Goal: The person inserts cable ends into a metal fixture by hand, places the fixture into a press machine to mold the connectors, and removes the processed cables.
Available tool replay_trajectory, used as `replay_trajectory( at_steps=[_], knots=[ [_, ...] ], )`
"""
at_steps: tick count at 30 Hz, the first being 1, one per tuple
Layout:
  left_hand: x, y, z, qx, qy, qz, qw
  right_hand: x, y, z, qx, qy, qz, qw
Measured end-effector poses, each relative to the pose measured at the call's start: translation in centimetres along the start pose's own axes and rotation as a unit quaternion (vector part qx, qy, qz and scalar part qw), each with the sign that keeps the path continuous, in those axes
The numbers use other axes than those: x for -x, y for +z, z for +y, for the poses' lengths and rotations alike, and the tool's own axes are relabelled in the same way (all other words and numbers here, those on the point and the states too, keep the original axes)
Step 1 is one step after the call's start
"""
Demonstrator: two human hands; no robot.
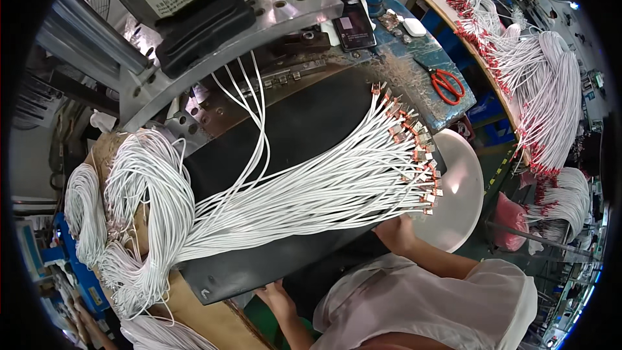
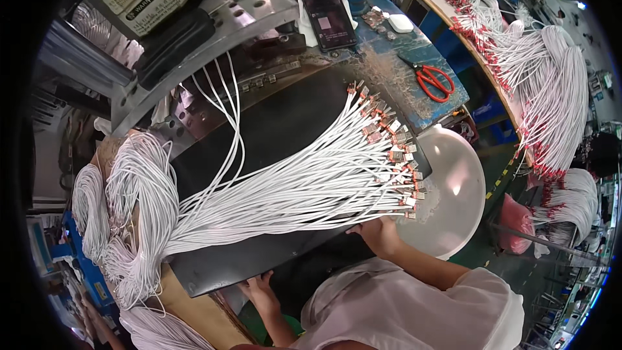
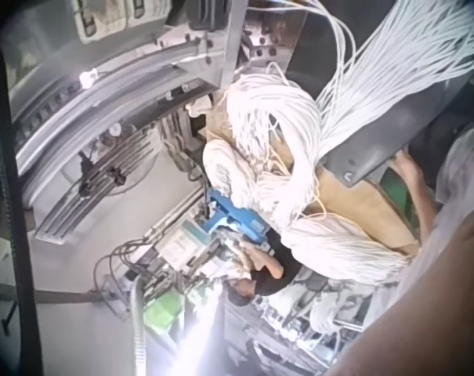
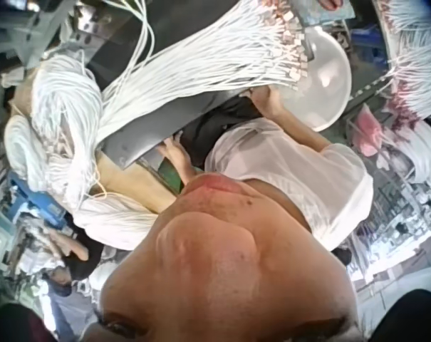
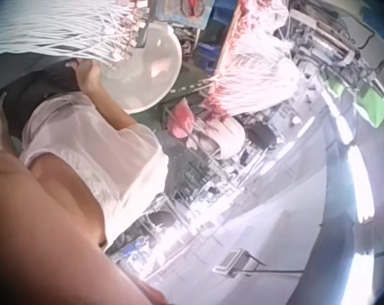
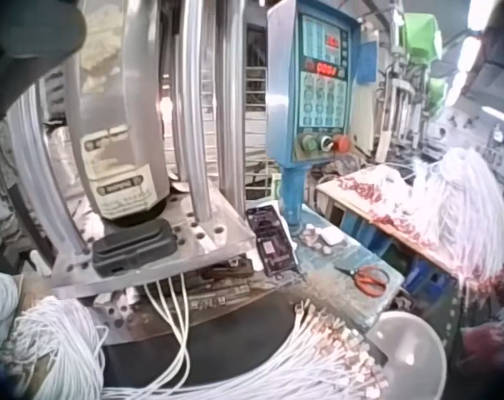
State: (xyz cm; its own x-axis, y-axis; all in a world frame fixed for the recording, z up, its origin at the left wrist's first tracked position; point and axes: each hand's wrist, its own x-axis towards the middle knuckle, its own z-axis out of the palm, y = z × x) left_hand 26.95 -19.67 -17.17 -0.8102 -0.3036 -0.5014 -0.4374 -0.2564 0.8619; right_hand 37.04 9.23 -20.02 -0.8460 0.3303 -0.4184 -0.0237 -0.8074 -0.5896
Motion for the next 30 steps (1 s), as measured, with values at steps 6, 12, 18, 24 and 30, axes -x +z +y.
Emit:
replay_trajectory(
  at_steps=[6, 12, 18, 24, 30],
  knots=[
    [-0.9, -2.2, -1.0, -0.028, 0.002, -0.055, 0.998, -0.1, 0.5, -0.6, -0.027, 0.038, -0.050, 0.998],
    [-0.4, -0.7, 2.2, -0.055, -0.071, -0.078, 0.993, -1.1, -0.3, -0.8, 0.055, 0.033, -0.091, 0.994],
    [6.5, -2.4, 17.6, -0.355, -0.031, -0.483, 0.800, 2.5, 9.7, -3.0, 0.283, 0.309, -0.266, 0.869],
    [-2.1, -0.1, 32.6, -0.592, 0.451, -0.234, 0.625, -0.5, 26.2, -5.6, 0.402, -0.080, -0.615, 0.674],
    [-9.4, 1.6, 31.3, -0.672, 0.527, -0.253, 0.455, -11.0, 35.5, -0.7, 0.493, -0.461, -0.296, 0.676]
  ],
)
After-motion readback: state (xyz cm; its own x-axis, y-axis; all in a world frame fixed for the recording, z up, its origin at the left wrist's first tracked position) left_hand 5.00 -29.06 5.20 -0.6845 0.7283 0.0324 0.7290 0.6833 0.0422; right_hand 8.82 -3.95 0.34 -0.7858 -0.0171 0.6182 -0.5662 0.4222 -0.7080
